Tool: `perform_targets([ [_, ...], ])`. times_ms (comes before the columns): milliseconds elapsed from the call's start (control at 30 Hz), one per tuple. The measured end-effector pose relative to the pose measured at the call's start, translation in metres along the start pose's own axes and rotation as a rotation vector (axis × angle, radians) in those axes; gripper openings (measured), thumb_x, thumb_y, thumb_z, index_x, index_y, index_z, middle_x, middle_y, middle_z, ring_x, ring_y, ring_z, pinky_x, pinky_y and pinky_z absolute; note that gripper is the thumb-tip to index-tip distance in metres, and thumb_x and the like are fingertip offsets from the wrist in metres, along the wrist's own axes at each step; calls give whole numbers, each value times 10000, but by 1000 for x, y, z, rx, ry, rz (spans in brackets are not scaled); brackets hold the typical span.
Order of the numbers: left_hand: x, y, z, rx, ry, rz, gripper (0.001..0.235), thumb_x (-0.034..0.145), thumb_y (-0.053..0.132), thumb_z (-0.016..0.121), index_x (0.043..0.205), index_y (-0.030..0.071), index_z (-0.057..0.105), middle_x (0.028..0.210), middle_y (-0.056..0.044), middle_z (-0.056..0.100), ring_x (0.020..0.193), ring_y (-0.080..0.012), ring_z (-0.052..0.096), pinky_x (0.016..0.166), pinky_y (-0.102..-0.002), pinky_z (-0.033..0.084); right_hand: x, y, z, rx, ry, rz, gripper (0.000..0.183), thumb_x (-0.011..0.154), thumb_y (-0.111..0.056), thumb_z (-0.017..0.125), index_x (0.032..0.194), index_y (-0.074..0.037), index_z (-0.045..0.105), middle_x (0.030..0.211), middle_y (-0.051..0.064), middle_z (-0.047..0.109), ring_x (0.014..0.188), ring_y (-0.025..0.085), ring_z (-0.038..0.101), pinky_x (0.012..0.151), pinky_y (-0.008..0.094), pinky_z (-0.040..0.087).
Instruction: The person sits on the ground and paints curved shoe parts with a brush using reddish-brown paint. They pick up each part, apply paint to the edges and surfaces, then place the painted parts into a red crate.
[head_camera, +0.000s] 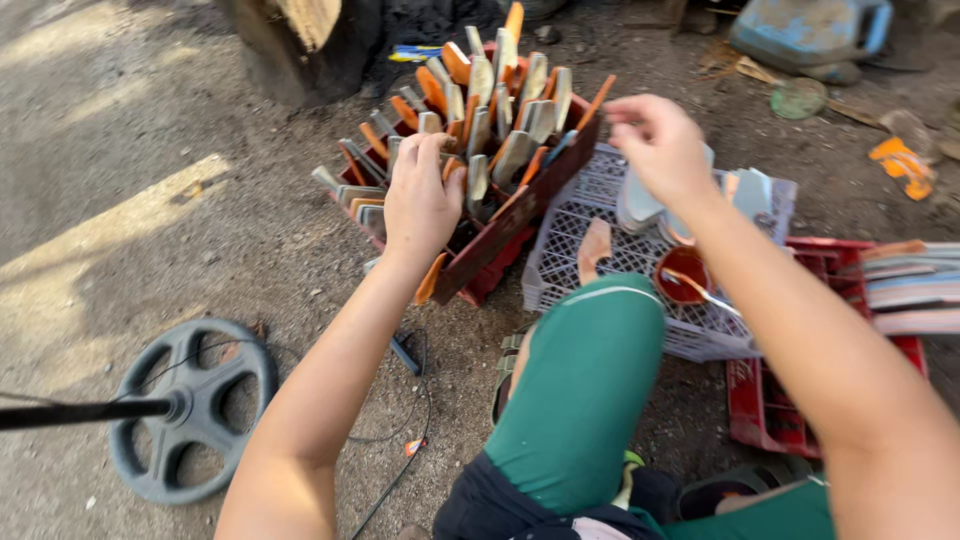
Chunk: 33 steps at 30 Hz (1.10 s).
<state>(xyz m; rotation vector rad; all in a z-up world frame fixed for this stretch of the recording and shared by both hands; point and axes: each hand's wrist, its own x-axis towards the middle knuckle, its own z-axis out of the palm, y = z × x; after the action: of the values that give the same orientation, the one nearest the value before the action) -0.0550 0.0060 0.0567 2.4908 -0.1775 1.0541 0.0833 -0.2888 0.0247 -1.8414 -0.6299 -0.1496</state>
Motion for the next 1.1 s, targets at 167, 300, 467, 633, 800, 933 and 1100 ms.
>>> perform_targets([
  [167, 9, 91, 35, -336, -230, -87, 316, 906, 100, 765, 1192, 84, 630, 1214, -138, 620, 1066, -311, 660, 903, -415, 541, -124, 28, -122, -579, 77, 61, 192, 971, -127, 696, 1142, -53, 741, 1095, 149, 691, 985, 279, 688, 847, 384, 554],
  [300, -18, 158, 137, -912, -302, -575, 483, 851, 144, 775, 1272, 68, 552, 1226, -91, 612, 1107, -228, 651, 912, -339, 564, -212, 59, -149, -743, 37, 212, 186, 924, -188, 721, 1080, -99, 769, 1018, 138, 709, 989, 322, 677, 895, 436, 540],
  [467, -143, 190, 256, -488, 42, -1007, 702, 707, 111, 902, 1311, 12, 558, 1356, -183, 589, 1248, -307, 549, 1053, -418, 439, -243, 103, -129, -913, -95, 337, 229, 882, -308, 734, 1026, -137, 782, 1024, 107, 732, 1024, 326, 686, 880, 478, 529],
  [633, -226, 146, 319, -645, 86, -1811, 722, 796, 95, 822, 1386, 54, 408, 1350, -184, 471, 1186, -307, 565, 986, -436, 522, -226, 125, -101, -914, -211, 453, 339, 896, -382, 722, 1135, -141, 726, 1091, 105, 730, 1022, 329, 685, 858, 487, 527],
  [800, -237, 105, 340, -859, 330, -1718, 583, 847, 83, 777, 1330, -4, 462, 1195, -134, 605, 1028, -296, 656, 856, -448, 557, -221, 134, -84, -806, -287, 641, 356, 933, -372, 706, 1207, -146, 683, 1077, 115, 752, 1025, 315, 711, 860, 474, 547],
  [933, -229, 94, 333, -1004, 234, -1773, 404, 904, 73, 736, 1224, 18, 495, 925, -95, 603, 692, -208, 545, 586, -363, 432, -218, 143, -76, -742, -199, 580, 347, 887, -263, 747, 1200, -126, 686, 1092, 117, 747, 1022, 327, 705, 844, 485, 548],
  [1100, -227, 93, 329, -1196, 0, -1661, 124, 954, 150, 686, 1021, 62, 629, 745, 3, 584, 501, -94, 411, 446, -261, 290, -222, 151, -74, -732, -177, 598, 292, 897, -251, 725, 1163, -131, 713, 1088, 108, 744, 1001, 326, 705, 853, 482, 545],
])
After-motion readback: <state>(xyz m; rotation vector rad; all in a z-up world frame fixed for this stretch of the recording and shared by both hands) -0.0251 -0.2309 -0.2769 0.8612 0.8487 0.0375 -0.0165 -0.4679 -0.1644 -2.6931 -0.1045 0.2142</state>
